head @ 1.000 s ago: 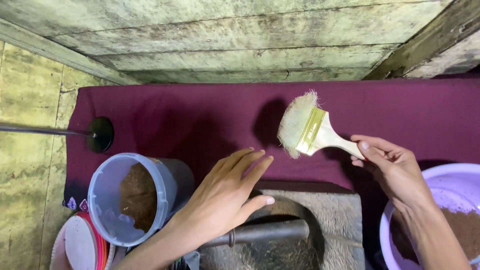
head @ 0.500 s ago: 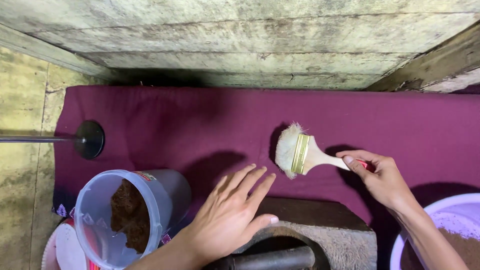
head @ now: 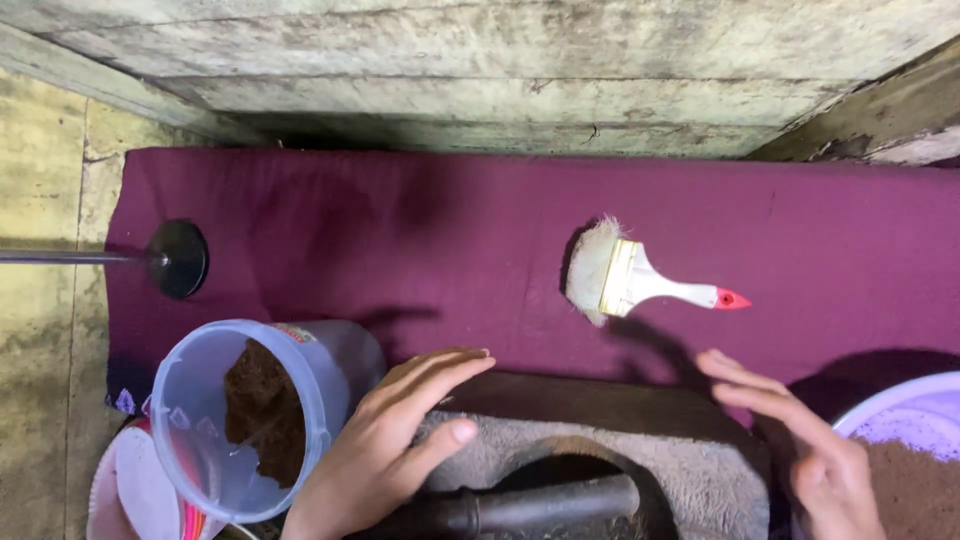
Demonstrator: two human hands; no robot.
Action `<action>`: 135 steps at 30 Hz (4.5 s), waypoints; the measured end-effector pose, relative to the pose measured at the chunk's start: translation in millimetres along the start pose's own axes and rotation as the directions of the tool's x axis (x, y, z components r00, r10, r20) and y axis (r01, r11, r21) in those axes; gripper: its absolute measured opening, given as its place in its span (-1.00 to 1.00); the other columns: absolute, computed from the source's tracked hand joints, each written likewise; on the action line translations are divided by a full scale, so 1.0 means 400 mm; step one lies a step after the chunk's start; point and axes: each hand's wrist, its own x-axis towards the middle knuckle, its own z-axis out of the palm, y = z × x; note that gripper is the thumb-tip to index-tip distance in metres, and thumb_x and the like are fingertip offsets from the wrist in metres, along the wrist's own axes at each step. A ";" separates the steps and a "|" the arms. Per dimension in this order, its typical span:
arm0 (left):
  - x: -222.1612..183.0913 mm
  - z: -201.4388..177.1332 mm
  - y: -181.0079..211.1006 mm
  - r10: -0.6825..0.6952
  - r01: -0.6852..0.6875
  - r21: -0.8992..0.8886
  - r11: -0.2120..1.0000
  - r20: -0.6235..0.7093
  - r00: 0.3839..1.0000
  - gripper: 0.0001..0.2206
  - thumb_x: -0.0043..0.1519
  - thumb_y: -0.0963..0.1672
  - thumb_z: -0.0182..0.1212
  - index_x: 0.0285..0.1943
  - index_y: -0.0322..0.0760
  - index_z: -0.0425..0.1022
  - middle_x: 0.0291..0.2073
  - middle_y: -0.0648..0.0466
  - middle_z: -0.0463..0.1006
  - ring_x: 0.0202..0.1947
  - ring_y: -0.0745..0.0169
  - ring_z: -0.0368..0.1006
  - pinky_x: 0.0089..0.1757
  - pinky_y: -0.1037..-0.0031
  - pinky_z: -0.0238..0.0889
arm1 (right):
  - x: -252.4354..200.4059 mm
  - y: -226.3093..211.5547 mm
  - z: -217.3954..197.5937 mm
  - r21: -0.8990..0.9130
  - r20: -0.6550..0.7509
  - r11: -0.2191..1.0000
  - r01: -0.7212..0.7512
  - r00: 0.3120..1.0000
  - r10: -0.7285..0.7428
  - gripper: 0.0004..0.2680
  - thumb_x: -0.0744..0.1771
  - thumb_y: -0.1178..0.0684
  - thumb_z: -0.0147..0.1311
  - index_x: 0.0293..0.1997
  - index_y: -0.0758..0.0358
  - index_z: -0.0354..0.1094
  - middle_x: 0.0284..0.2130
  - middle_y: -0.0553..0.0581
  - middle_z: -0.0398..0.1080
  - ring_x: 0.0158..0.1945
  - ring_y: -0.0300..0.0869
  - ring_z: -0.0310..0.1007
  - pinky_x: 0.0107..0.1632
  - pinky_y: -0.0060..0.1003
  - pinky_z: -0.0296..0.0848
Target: Grinding a brown substance in a stone mortar with a pestle, then collecting and transferring the powder using a brush and spoon.
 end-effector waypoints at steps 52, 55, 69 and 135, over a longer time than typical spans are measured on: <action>-0.319 0.298 -0.155 -0.071 -0.627 -0.542 0.560 -0.785 0.615 -0.45 0.49 0.08 -0.30 0.30 -0.46 0.38 0.26 -0.32 0.45 0.35 -0.21 0.35 0.35 0.05 0.19 | -0.225 -0.147 0.262 -0.626 -0.105 0.702 0.340 0.855 -0.508 -0.97 0.49 0.39 0.07 -0.04 0.58 0.42 0.08 0.50 0.47 0.22 0.17 0.46 0.43 0.00 0.32; -0.339 0.300 -0.157 -0.059 -0.564 -0.478 0.674 -0.796 0.603 -0.54 0.49 0.01 -0.15 0.41 -0.42 0.23 0.34 -0.25 0.39 0.38 -0.13 0.34 0.35 0.16 0.18 | -0.219 -0.201 0.342 -0.627 0.023 0.690 0.363 0.893 -0.449 -0.92 0.40 0.24 0.10 -0.07 0.44 0.46 0.01 0.33 0.50 0.16 0.05 0.48 0.35 -0.09 0.35; -0.373 0.326 -0.197 -0.208 -0.360 -0.582 0.729 -0.689 0.694 -0.45 0.40 0.08 -0.06 0.43 -0.34 0.40 -0.54 0.32 0.01 -0.54 0.53 -0.11 -0.43 0.58 -0.17 | -0.157 -0.134 0.573 -0.789 0.470 0.243 0.564 0.809 -0.352 -0.64 0.34 -0.14 0.15 0.22 0.16 0.30 -0.26 0.02 0.37 -0.27 -0.11 0.40 -0.40 -0.15 0.53; -0.315 0.331 -0.088 0.004 -0.349 -0.221 0.911 -0.840 0.542 -0.71 0.39 -0.05 0.08 0.07 -0.37 0.54 0.05 -0.08 0.61 0.13 0.04 0.51 0.17 0.28 0.38 | -0.418 0.285 0.062 -0.241 -0.868 0.963 0.122 0.417 -0.270 -0.59 0.59 -0.02 0.35 -0.27 0.25 0.12 -0.20 0.06 0.15 -0.03 -0.18 0.25 0.08 -0.19 0.34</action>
